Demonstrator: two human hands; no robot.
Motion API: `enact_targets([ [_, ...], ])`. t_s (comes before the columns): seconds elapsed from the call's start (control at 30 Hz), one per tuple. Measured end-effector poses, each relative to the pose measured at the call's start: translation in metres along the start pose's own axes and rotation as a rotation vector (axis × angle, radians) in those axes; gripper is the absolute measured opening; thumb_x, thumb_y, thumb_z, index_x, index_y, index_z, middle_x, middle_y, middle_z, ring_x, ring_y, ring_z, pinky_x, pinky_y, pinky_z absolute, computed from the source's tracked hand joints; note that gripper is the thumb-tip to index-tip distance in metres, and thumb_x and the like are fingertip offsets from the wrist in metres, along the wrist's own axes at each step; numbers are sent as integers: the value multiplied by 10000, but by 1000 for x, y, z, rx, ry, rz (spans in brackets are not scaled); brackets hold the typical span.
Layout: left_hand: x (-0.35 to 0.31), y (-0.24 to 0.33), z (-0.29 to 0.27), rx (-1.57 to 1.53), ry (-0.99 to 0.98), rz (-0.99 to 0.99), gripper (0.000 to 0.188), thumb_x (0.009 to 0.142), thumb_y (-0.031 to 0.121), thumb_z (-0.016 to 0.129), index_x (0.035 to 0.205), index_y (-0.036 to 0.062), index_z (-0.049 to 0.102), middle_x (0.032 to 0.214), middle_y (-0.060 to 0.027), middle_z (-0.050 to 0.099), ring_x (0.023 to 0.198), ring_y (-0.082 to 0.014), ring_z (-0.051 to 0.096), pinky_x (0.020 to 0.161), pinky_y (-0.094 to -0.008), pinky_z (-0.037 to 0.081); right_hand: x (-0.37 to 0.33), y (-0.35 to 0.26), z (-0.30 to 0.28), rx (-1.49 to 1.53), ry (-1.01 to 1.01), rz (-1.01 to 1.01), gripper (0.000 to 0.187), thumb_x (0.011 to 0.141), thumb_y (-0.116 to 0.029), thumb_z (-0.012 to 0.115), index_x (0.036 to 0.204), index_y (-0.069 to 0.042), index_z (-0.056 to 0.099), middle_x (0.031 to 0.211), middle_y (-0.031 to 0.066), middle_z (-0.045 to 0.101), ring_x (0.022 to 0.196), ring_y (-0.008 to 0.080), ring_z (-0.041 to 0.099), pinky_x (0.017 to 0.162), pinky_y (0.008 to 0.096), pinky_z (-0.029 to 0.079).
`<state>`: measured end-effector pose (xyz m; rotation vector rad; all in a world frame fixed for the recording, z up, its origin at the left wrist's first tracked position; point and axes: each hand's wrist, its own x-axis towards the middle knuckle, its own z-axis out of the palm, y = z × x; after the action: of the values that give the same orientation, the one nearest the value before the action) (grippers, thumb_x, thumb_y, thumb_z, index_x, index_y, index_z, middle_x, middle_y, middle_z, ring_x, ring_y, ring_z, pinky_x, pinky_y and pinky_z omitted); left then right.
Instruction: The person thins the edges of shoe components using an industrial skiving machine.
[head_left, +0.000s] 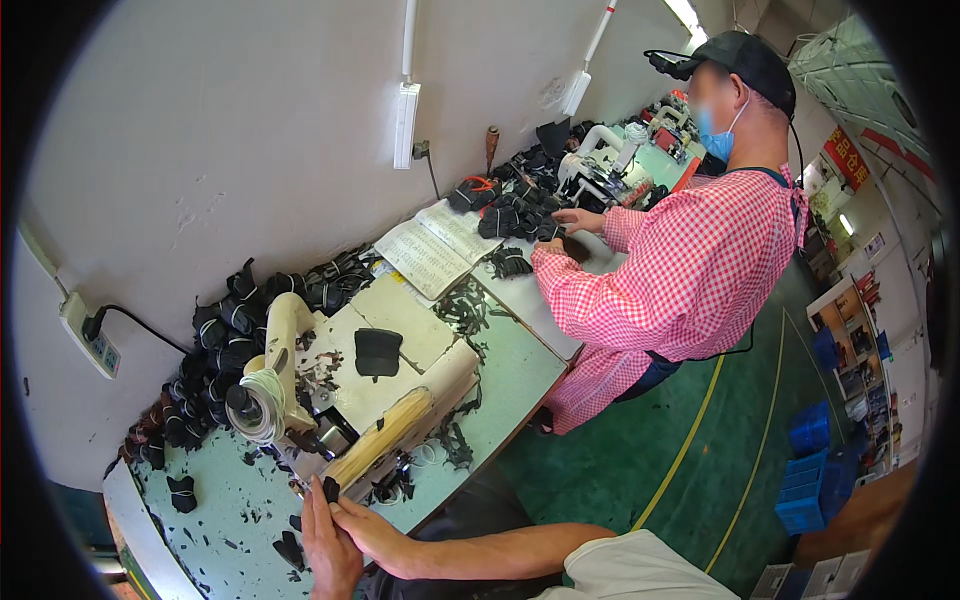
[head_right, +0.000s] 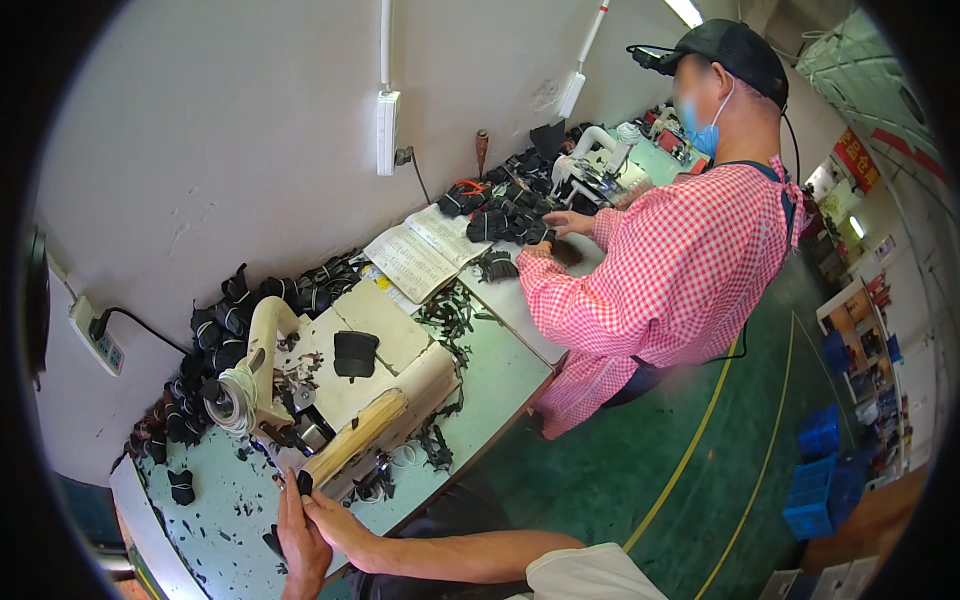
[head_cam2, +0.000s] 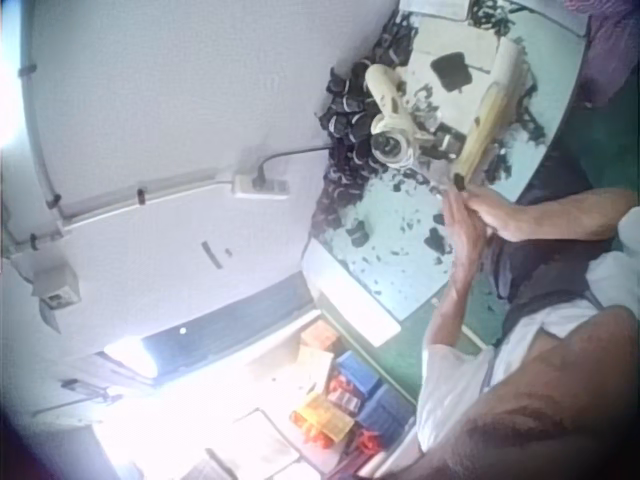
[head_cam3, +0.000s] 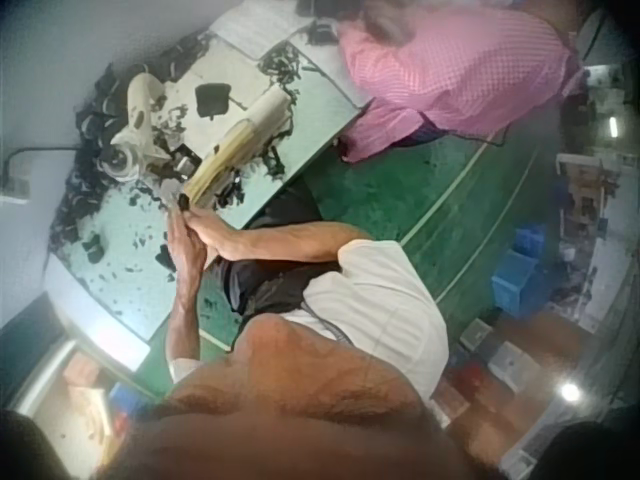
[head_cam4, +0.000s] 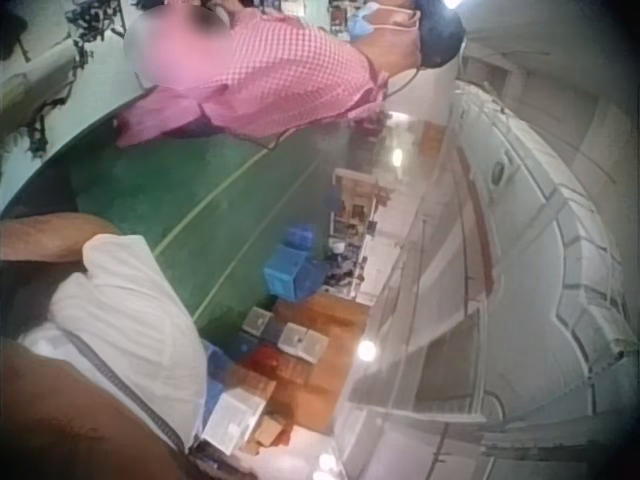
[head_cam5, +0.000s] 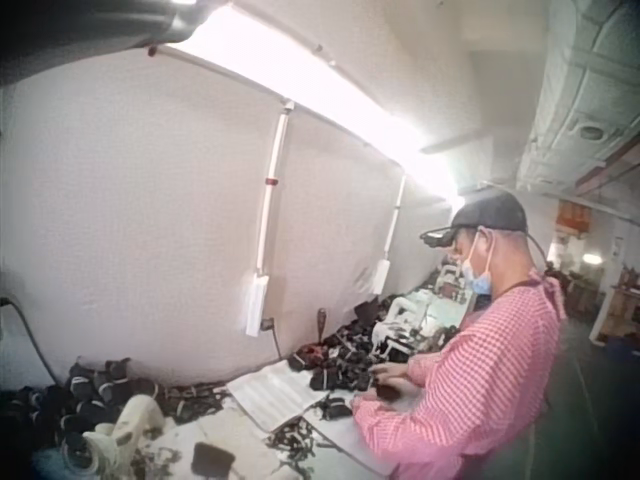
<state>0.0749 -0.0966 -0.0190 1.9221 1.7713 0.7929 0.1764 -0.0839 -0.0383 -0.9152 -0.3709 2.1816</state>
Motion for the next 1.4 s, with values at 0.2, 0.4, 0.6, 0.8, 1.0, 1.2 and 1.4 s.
enact_targets([
  [0.2, 36, -37, -47, -479, -277, -110, 414, 929, -27, 471, 1338, -43, 530, 1070, -146, 630, 864, -191, 666, 708, -301, 550, 4, -34, -36, -571, -236, 188, 288, 1019, -307, 560, 1139, -73, 677, 985, 6, 673, 884, 104, 607, 793, 275, 505],
  [0.4, 72, -49, -57, -610, -594, -611, 289, 969, 184, 601, 1173, -21, 597, 812, -46, 659, 561, -82, 579, 484, -238, 438, 17, -116, -41, -1298, 43, -353, 193, 957, -178, 625, 1076, -30, 663, 921, 91, 694, 805, 175, 670, 737, 310, 531],
  [0.6, 84, -53, -51, -574, -532, -768, 284, 930, 247, 655, 1029, -17, 683, 712, -23, 637, 506, -76, 531, 450, -240, 403, 34, -120, -35, -1641, 32, -729, 213, 885, -130, 670, 1069, -37, 617, 874, 127, 613, 820, 329, 615, 732, 425, 503],
  [0.8, 103, -44, -38, -383, -510, -659, 330, 908, 298, 673, 1063, 9, 716, 670, -6, 623, 525, -83, 537, 475, -234, 424, 42, -119, -25, -1732, 111, -862, 218, 866, -117, 675, 1051, -25, 606, 857, 123, 591, 885, 335, 593, 745, 442, 491],
  [1.0, 88, -52, -47, -713, -561, -583, 326, 926, 272, 658, 1082, -12, 699, 711, -31, 644, 571, -82, 560, 497, -248, 443, 45, -113, -41, -1656, 51, -762, 159, 868, -77, 648, 1019, -35, 624, 859, 137, 620, 831, 377, 611, 729, 446, 496],
  [1.2, 83, -59, -40, -468, -431, -688, 289, 933, 263, 653, 994, -17, 690, 722, -41, 650, 572, -86, 578, 493, -255, 442, 34, -129, -32, -1611, 22, -530, 119, 855, -62, 652, 972, -46, 641, 877, 134, 633, 867, 371, 617, 767, 437, 498],
  [1.4, 95, -45, -23, -319, -419, -539, 262, 928, 204, 663, 1082, -8, 681, 750, -9, 640, 578, -73, 549, 511, -231, 432, 45, -113, -29, -1679, 41, -786, 162, 815, -29, 662, 974, -43, 640, 912, 117, 635, 952, 337, 576, 823, 424, 475],
])
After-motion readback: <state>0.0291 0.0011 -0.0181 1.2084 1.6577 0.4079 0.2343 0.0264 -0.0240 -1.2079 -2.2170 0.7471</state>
